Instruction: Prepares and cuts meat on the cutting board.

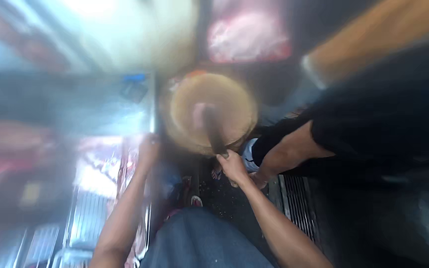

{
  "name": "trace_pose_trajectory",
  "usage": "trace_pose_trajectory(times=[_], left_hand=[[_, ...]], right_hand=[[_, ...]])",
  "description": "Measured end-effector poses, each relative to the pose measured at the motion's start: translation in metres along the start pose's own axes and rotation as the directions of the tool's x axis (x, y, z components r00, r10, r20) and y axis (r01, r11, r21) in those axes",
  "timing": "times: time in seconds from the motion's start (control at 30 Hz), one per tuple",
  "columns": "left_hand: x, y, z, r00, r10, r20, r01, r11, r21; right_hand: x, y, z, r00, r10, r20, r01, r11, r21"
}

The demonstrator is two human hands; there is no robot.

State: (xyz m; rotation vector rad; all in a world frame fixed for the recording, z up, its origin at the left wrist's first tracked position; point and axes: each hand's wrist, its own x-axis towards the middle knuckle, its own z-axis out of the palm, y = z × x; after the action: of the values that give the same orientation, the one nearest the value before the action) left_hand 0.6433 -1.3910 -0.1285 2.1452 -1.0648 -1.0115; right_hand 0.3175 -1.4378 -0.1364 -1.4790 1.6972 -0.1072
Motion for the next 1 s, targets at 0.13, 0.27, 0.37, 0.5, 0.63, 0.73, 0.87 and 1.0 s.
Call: trace_pose_trajectory(times=[0.13,0.27,0.37,0.5,0.63,0.73,0.87,1.0], left_hand=[[-0.158,-0.066,-0.032,0.989,-0.133,-0.069,0.136,0.990,0.038],[-0.318,-0.138,-0.029,0.932,-0.257,-0.255,0.242,0.966,-0.089],[-0.418,-0.188,-0.024,0.823,-0.409,-0.395,0.388,0.911,-0.137],[-0.538,-0.257,-0.040,0.506,-0.642,-0.576,0.597,0.743,-0.302],[-0.655,-0.335,-0.050,0.119,-0.825,-0.553,0.716,0.457,-0.528],[-0.744,-0.377,-0.041,-0.098,-0.854,-0.510,0.743,0.278,-0.609],[-0.832,-0.411,-0.022,-0.292,-0.919,-0.265,0.721,-0.030,-0.692],[-0.840,-0.427,0.005,-0.145,-0.963,-0.227,0.764,0.037,-0.644]], right_hand=[[-0.050,0.027,0.030,0.982,-0.138,0.132,0.128,0.988,0.082],[-0.104,0.034,0.055,0.946,-0.245,0.210,0.232,0.969,0.087],[-0.144,0.033,0.066,0.938,-0.274,0.213,0.254,0.960,0.118],[-0.191,0.034,0.076,0.915,-0.316,0.250,0.306,0.949,0.079],[-0.229,0.043,0.091,0.871,-0.384,0.307,0.396,0.918,0.025],[-0.256,0.052,0.108,0.861,-0.393,0.324,0.405,0.914,0.033],[-0.303,0.053,0.139,0.869,-0.359,0.339,0.375,0.927,0.022],[-0.337,0.050,0.169,0.837,-0.385,0.390,0.413,0.911,0.014]])
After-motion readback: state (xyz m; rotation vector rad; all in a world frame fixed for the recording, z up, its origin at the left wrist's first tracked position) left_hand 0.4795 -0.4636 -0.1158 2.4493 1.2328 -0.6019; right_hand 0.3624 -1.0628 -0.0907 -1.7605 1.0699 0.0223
